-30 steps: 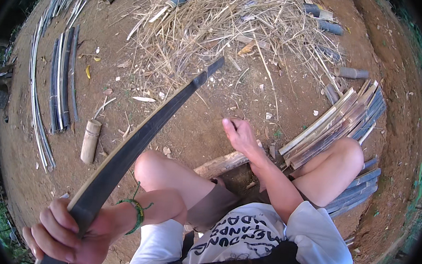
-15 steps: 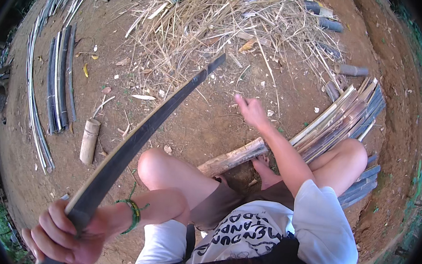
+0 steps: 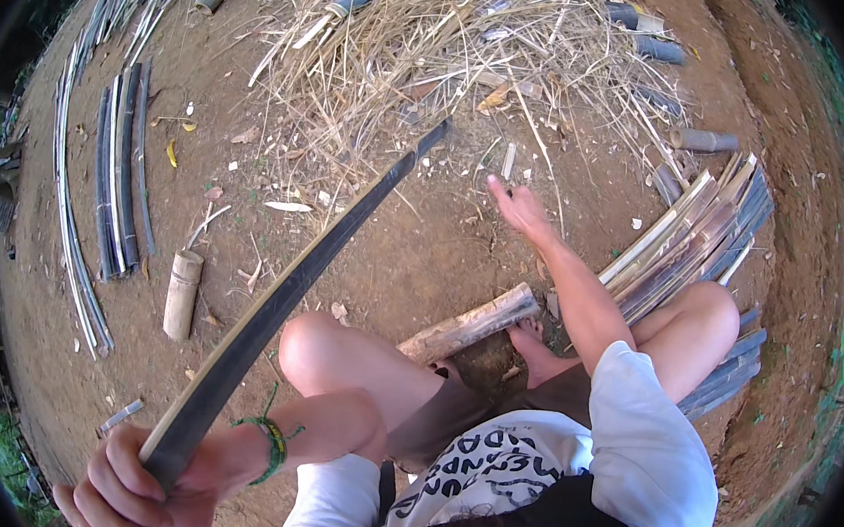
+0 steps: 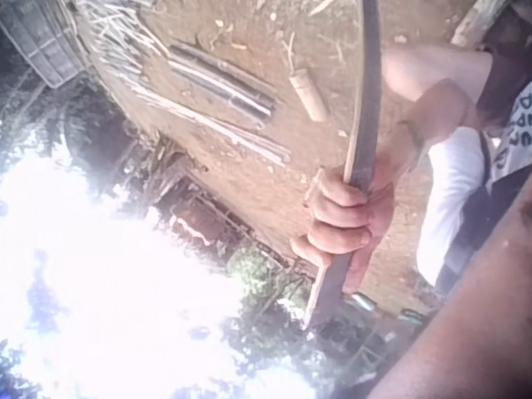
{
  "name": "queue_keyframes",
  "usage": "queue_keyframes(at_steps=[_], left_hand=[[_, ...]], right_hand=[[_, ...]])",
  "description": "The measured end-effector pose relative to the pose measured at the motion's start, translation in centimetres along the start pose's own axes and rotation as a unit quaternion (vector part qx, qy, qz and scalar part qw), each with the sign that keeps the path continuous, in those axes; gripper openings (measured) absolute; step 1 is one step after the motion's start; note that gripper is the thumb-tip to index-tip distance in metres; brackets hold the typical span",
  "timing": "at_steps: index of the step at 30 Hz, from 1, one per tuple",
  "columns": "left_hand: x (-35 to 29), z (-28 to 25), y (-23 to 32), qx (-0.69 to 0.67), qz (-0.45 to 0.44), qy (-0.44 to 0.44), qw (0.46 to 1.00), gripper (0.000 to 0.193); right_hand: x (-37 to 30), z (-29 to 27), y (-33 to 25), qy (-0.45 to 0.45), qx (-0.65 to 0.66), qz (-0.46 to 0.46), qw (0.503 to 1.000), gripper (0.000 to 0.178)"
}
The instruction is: The person shaves a piece of bamboo with a machete, stripping layers and smoothing the surface while sitting on the ground.
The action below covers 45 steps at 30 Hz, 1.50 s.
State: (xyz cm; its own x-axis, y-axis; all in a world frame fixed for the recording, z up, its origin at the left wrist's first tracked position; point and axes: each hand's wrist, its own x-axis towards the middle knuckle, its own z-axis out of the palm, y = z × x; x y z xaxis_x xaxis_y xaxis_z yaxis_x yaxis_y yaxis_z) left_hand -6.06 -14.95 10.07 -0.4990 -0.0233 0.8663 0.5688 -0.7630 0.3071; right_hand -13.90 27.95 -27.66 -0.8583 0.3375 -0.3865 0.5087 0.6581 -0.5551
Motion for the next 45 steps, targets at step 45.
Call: queue_keyframes(at_steps=[45], left_hand=[[0.2,1.2,-0.1,0.186,0.078,0.185,0.962,0.107]], right_hand=[[-14.7,3.3,-11.5,-0.069,0.222,-0.146,0.962,0.069]])
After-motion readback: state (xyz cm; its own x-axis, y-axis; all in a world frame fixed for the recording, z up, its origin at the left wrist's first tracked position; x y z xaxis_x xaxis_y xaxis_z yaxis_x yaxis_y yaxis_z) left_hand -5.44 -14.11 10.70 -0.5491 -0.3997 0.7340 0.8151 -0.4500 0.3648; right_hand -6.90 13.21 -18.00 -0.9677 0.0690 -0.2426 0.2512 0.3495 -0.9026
